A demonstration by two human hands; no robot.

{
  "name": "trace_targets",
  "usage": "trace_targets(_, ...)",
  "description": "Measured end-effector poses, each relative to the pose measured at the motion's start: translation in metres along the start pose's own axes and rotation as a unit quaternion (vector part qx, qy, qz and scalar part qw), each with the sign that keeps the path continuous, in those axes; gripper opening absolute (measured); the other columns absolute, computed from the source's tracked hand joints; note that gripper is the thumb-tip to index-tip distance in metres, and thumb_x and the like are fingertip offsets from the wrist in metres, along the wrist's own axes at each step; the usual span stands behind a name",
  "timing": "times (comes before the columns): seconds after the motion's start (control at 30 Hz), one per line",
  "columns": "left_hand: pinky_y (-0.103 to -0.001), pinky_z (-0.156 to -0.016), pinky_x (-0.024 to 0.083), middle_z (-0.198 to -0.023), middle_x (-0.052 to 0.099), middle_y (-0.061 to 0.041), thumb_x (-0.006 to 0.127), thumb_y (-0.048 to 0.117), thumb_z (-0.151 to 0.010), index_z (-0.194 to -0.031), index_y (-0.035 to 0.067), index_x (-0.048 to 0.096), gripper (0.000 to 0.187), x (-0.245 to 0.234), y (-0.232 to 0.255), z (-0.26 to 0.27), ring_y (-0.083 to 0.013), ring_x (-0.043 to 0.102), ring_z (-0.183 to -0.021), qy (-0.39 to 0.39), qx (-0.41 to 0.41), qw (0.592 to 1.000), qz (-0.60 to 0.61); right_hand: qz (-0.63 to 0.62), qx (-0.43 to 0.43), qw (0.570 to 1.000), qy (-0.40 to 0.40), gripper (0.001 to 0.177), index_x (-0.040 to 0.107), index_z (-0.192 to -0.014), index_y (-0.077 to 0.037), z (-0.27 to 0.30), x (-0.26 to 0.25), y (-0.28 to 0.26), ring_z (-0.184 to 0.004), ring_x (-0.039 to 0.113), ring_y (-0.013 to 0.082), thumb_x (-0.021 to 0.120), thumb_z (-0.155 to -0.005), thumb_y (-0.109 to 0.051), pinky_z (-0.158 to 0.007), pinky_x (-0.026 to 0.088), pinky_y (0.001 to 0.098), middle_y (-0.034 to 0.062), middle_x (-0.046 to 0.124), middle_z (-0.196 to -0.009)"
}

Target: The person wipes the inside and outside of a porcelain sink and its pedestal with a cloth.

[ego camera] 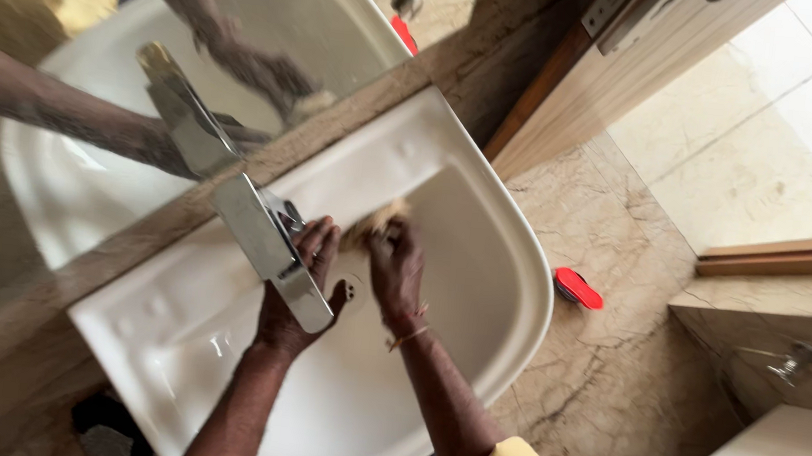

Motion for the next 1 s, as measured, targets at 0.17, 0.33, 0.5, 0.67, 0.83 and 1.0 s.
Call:
trace_targets(0.17,-0.053,-0.119,0.037,-0.157,0.042,-0.015,0.08,0.019,-0.078,-0.154,0.003,0.037,0.089,0.0,-0.001,0.002,-0.0369,0.041,-0.144,-0.011,-0.02,1.0,0.015,-0.088,0.043,0.989,0.111,0.055,0.05,-0.135,-0.001,-0.038,-0.024,-0.009,-0.114,0.066,0.0263,0.066,-0.085,-0.02,-0.094,0.061,0.0392,0.0173,0.062,-0.132)
trace_targets(0.33,-0.052,-0.119,0.037,-0.158,0.042,-0.014,0.08,0.019,-0.078,-0.154,0.005,0.038,0.088,0.004,-0.004,0.001,-0.0364,0.041,-0.145,-0.012,-0.029,0.999,0.013,-0.1,0.105,0.989,-0.001,0.053,0.052,-0.138,-0.001,0.007,0.019,0.004,-0.108,0.071,0.0303,0.064,-0.089,-0.016,-0.091,0.063,0.0387,0.0195,0.068,-0.125)
trace_targets(0.5,-0.053,-0.121,0.036,-0.158,0.041,-0.014,0.08,0.021,-0.082,-0.155,0.006,0.037,0.085,0.008,-0.006,0.005,-0.0373,0.039,-0.146,0.001,-0.016,1.0,0.024,-0.101,0.002,0.995,0.009,0.043,0.057,-0.13,0.005,-0.009,0.002,0.001,-0.107,0.071,0.0289,0.068,-0.094,-0.015,-0.089,0.064,0.0378,0.022,0.07,-0.122)
trace_targets(0.67,-0.053,-0.121,0.034,-0.157,0.041,-0.014,0.079,0.021,-0.081,-0.154,0.005,0.036,0.086,0.011,-0.008,0.004,-0.0361,0.039,-0.145,-0.013,-0.032,0.999,0.023,-0.148,0.122,0.976,0.103,0.039,0.064,-0.127,0.006,-0.022,0.008,0.03,-0.093,0.069,0.0282,0.064,-0.095,-0.017,-0.077,0.06,0.0371,0.0226,0.073,-0.113)
trace_targets(0.83,-0.051,-0.124,0.035,-0.159,0.041,-0.014,0.076,0.014,-0.081,-0.156,0.004,0.036,0.086,0.011,-0.008,0.005,-0.0361,0.039,-0.148,-0.012,-0.024,1.0,0.004,-0.076,0.119,0.989,-0.048,0.041,0.058,-0.123,0.006,0.019,0.04,0.03,-0.095,0.071,0.027,0.068,-0.086,-0.009,-0.079,0.063,0.0355,0.0175,0.069,-0.109)
trace_targets(1.0,-0.052,-0.122,0.035,-0.158,0.042,-0.014,0.078,0.013,-0.081,-0.154,0.003,0.038,0.084,0.0,-0.004,0.004,-0.0354,0.041,-0.146,0.013,-0.011,0.999,0.05,-0.113,0.028,0.993,0.018,0.047,0.054,-0.128,0.004,-0.026,0.002,0.022,-0.102,0.067,0.0291,0.07,-0.086,-0.007,-0.083,0.061,0.0368,0.0166,0.064,-0.116)
Point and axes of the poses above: each hand's wrist, its own z-axis away from the middle knuckle, its own x-axis out of the palm, y = z × x, the point moved 7 cm from there along -z, towards the middle knuckle
